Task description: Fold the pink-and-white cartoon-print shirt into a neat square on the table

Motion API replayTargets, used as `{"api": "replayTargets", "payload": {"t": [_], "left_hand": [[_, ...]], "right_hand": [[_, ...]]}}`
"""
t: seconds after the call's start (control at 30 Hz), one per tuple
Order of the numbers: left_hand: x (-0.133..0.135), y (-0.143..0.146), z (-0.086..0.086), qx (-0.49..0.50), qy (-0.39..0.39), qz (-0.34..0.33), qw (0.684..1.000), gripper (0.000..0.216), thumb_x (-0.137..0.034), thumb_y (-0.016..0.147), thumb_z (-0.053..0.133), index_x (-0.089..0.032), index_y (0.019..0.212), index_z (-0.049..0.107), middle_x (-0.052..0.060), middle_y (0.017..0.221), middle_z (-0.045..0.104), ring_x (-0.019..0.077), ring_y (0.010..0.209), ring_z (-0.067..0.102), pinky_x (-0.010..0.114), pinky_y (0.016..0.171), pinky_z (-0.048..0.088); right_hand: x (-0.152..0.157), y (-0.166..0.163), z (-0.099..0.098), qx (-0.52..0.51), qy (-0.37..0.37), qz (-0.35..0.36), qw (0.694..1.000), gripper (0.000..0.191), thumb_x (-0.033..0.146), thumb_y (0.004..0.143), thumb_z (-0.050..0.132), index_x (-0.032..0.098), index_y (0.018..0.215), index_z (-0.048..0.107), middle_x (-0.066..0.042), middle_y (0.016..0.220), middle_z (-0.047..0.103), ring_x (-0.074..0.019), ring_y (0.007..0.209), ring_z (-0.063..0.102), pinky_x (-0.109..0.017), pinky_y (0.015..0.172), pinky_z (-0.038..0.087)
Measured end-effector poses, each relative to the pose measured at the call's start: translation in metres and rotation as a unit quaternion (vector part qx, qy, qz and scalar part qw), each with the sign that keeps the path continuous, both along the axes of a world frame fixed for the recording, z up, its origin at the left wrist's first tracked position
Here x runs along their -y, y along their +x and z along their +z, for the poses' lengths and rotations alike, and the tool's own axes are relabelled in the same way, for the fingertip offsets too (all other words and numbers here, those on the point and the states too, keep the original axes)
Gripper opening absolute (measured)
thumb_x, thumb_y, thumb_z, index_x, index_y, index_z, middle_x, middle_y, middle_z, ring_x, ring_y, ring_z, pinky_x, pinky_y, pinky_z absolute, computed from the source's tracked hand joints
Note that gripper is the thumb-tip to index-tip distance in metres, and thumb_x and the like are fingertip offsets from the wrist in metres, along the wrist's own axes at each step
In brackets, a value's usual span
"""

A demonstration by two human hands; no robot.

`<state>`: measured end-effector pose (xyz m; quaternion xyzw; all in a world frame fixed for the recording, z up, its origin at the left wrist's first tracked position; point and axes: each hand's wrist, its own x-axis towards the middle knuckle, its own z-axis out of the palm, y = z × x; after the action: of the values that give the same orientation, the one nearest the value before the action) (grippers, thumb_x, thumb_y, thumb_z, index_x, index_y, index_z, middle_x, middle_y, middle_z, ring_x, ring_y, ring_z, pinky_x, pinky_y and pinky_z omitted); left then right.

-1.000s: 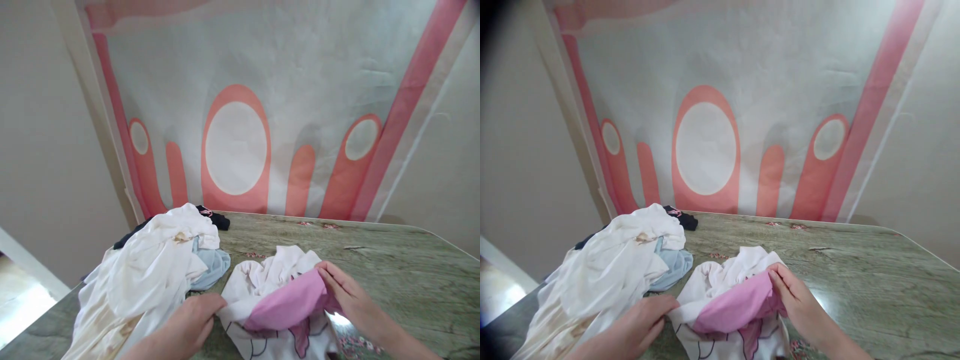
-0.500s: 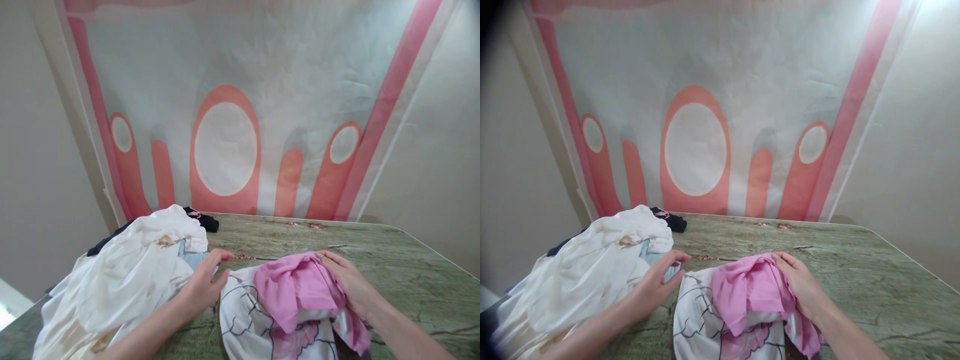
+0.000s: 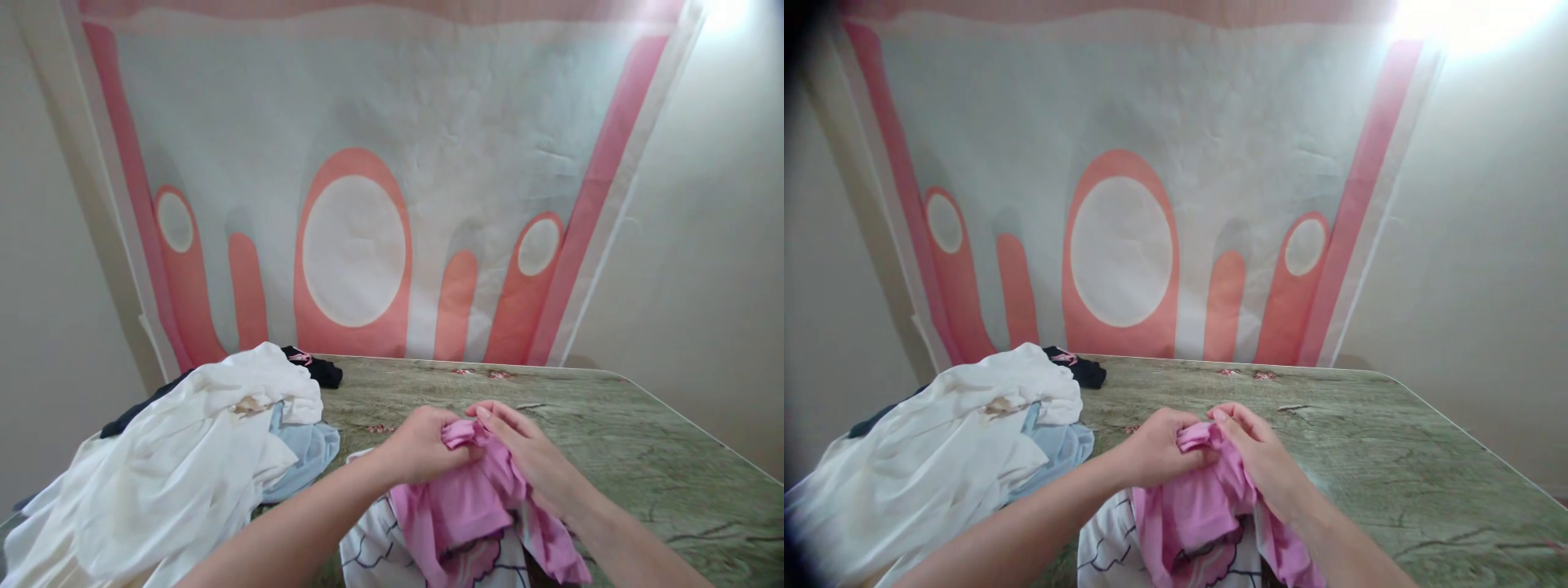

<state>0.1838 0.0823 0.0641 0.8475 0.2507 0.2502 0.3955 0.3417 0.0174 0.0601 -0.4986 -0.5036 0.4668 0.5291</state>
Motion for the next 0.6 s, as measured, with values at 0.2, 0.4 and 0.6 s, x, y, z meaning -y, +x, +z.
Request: {"api": "replayTargets", "payload": {"t": [0.2, 0.4, 0.6], "left_hand": [[-0.024, -0.021, 0.042, 0.105, -0.039, 0.043, 0.993, 0.024, -0.031, 0.077, 0.054, -0.013, 0.061, 0.052, -0.004, 0.058, 0.045, 0.0083, 0.054, 0.042, 0.018, 0.05, 0.032], [-0.036, -0.044, 0.107, 0.277, -0.085, 0.138, 0.947, 0.036, -0.047, 0.068, 0.066, -0.013, 0.075, 0.059, 0.0, 0.066, 0.058, 0.0156, 0.064, 0.057, 0.024, 0.059, 0.045], [-0.044, -0.067, 0.15, 0.317, -0.063, 0.175, 0.93, 0.041, -0.048, 0.063, 0.07, -0.011, 0.079, 0.061, 0.002, 0.066, 0.062, 0.0189, 0.066, 0.061, 0.028, 0.06, 0.049]], "right_hand": [[0.016, -0.005, -0.013, 0.205, 0.069, -0.003, 0.976, 0.062, 0.026, 0.067, 0.066, 0.022, 0.122, 0.037, -0.007, 0.113, 0.056, -0.0198, 0.091, 0.057, -0.031, 0.077, 0.045], [0.007, -0.016, -0.044, 0.341, 0.094, -0.036, 0.935, 0.051, 0.018, 0.066, 0.058, 0.023, 0.116, 0.048, -0.005, 0.103, 0.062, -0.0243, 0.093, 0.057, -0.033, 0.078, 0.041], [-0.011, -0.002, -0.027, 0.283, 0.153, -0.01, 0.947, 0.016, 0.022, 0.076, 0.048, 0.02, 0.082, 0.062, -0.001, 0.079, 0.063, -0.0197, 0.08, 0.055, -0.029, 0.073, 0.04]]}}
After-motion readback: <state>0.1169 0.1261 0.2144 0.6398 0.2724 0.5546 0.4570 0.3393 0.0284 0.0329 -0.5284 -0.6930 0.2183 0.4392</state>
